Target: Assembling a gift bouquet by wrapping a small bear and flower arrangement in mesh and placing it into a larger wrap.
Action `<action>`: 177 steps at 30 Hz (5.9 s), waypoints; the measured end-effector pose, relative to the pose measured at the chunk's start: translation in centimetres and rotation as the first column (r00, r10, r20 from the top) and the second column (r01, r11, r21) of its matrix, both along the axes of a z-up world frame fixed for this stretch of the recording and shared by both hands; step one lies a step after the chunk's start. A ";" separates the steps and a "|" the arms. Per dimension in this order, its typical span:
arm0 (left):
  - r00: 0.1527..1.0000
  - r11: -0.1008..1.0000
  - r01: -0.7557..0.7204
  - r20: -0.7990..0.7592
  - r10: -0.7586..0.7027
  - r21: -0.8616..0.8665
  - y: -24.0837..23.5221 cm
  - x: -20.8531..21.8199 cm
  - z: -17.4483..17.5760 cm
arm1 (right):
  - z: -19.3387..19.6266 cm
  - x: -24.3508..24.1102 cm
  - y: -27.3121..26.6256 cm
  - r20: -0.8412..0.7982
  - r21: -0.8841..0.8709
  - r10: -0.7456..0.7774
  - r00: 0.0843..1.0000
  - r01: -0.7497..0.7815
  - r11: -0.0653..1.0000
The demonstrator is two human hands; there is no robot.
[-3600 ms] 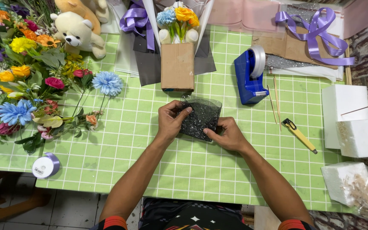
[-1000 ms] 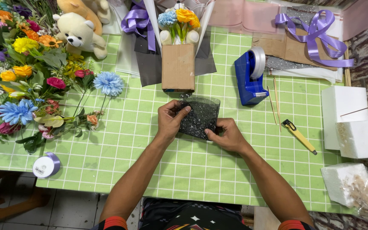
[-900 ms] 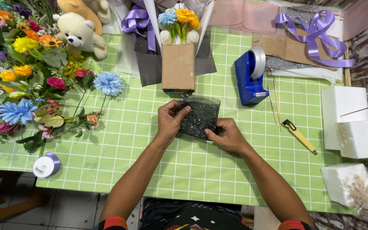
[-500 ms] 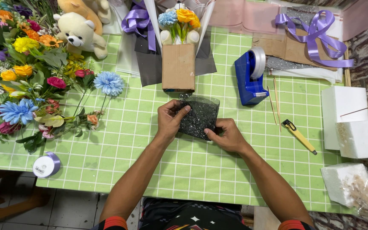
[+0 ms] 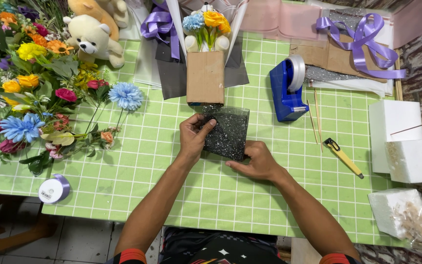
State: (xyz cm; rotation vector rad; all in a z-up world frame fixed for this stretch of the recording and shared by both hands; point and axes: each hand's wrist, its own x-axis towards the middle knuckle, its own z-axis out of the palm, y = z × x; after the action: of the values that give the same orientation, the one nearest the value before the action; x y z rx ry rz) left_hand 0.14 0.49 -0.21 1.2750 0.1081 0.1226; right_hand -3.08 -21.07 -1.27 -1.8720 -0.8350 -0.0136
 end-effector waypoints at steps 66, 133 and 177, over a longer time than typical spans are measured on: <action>0.999 0.992 -0.037 -0.044 0.032 -0.123 0.4 0.2 1.5 | 2.5 -0.9 3.2 0.203 -0.788 -0.295 0.934 0.335 0.517; 0.992 0.982 -0.014 0.122 0.037 -0.188 8.6 10.9 4.5 | 0.1 4.2 1.4 0.147 -0.114 -0.329 0.933 0.346 0.931; 0.977 0.972 0.212 -0.054 -0.207 0.102 4.7 2.7 3.7 | 4.2 3.2 -2.1 -0.667 0.059 -0.258 0.699 0.395 0.917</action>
State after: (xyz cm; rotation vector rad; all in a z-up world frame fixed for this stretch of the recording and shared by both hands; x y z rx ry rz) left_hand 2.89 5.23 3.53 1.3883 0.0030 -0.0824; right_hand 0.09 -23.22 2.90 -1.6387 -0.0013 0.3083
